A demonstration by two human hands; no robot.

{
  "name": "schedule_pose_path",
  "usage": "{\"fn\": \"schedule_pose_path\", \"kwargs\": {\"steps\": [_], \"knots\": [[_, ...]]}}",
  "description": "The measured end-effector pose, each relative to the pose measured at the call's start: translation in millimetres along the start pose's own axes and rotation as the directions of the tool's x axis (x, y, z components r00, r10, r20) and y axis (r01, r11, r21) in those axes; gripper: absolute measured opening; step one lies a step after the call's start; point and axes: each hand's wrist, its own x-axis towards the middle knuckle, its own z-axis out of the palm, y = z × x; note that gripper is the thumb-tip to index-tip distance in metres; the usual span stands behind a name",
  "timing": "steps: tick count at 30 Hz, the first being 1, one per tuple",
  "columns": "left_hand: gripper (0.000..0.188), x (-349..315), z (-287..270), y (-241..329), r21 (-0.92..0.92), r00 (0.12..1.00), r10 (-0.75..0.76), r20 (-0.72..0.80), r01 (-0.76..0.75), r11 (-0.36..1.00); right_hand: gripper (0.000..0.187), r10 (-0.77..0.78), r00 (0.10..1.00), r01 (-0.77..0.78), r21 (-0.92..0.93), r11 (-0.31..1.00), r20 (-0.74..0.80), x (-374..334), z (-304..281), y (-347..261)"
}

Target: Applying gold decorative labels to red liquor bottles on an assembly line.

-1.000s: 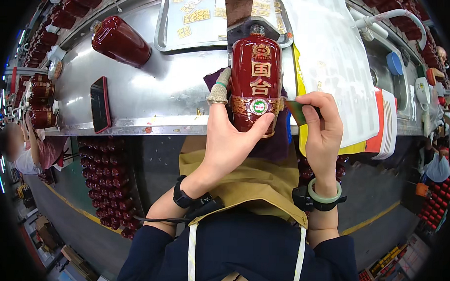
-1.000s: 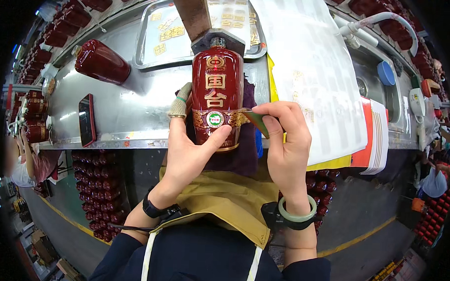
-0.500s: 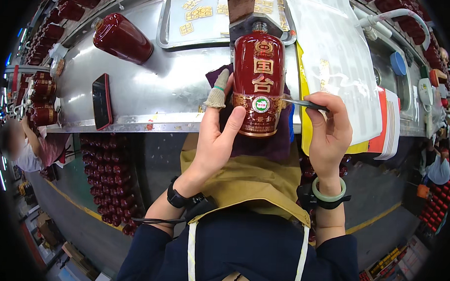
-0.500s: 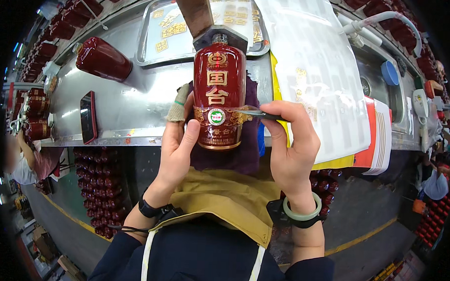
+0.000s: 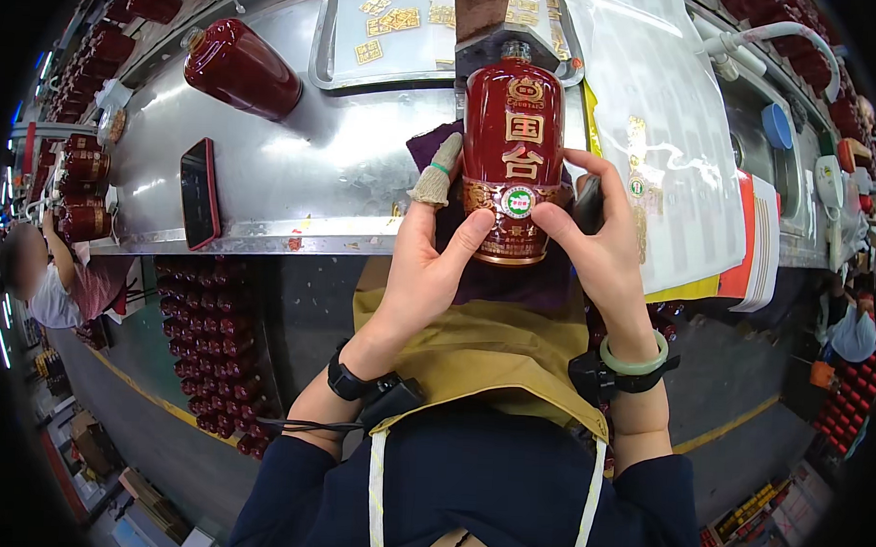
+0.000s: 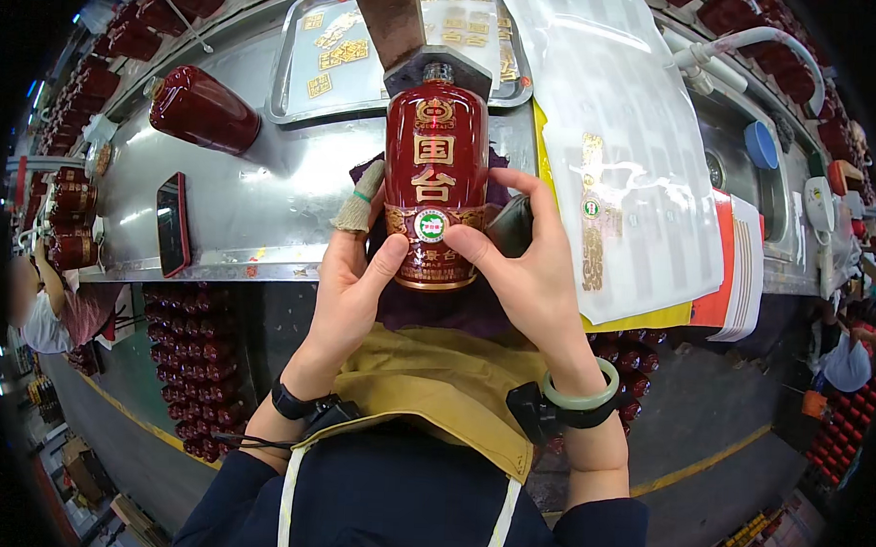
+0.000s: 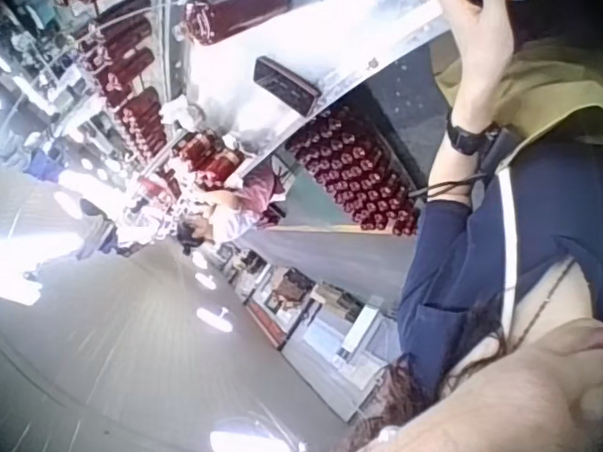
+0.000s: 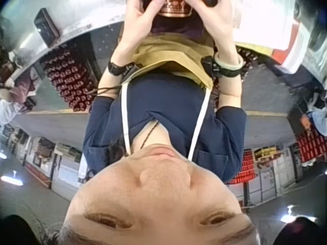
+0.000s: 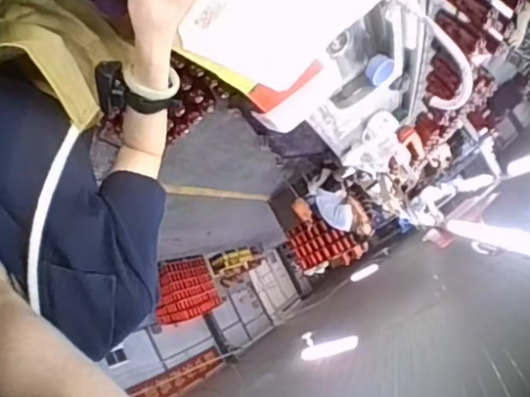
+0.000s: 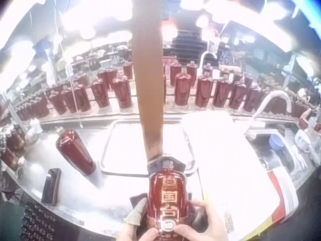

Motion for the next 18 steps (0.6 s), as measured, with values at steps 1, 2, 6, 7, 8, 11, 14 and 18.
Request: {"fn": "schedule_pose_path", "kwargs": {"steps": [1,2,6,7,8,11,14,18], "knots": [[0.067,-0.1,0.3,0.5,0.008,1.000,0.007,0.004,-0.007,1.000,0.065,0.001,1.000,-0.001,-0.002,1.000,0.000,-0.5,-2.9,0.4],[0.067,-0.2,0.0,-0.2,0.005,1.000,0.007,0.004,-0.007,1.000,0.063,-0.036,0.998,0.037,0.015,0.999,-0.051,-1.0,-6.5,0.9],[0.063,-1.7,-1.6,-0.9,-0.046,1.000,-0.019,0.010,0.019,0.999,0.043,-0.371,0.904,0.340,-0.169,0.925,-0.211,-4.7,-10.1,-5.6],[0.062,-2.7,-2.1,-0.6,-0.051,0.999,-0.025,0.024,0.026,0.998,0.033,-0.482,0.855,0.448,-0.193,0.873,-0.191,-8.5,-5.1,-12.4],[0.062,-3.4,-4.7,-2.4,-0.050,0.999,-0.026,0.019,0.027,0.998,0.025,-0.689,0.724,0.633,-0.429,0.645,0.033,-4.9,-12.2,-21.5],[0.092,-1.4,-6.6,-1.6,-0.017,0.996,-0.044,0.075,0.046,0.999,0.021,-0.781,0.482,0.819,-0.520,0.242,0.397,-18.7,-18.5,-29.6],[0.099,-0.2,-6.0,0.9,-0.049,0.993,0.044,0.106,-0.039,0.998,0.020,-0.774,0.403,0.902,-0.356,0.245,0.488,-30.8,-16.6,-24.6],[0.108,-3.3,-19.4,-17.8,0.377,0.942,0.310,0.128,-0.335,0.863,0.025,-0.810,0.488,0.819,-0.491,0.296,0.326,-29.1,-18.4,-26.5]]}}
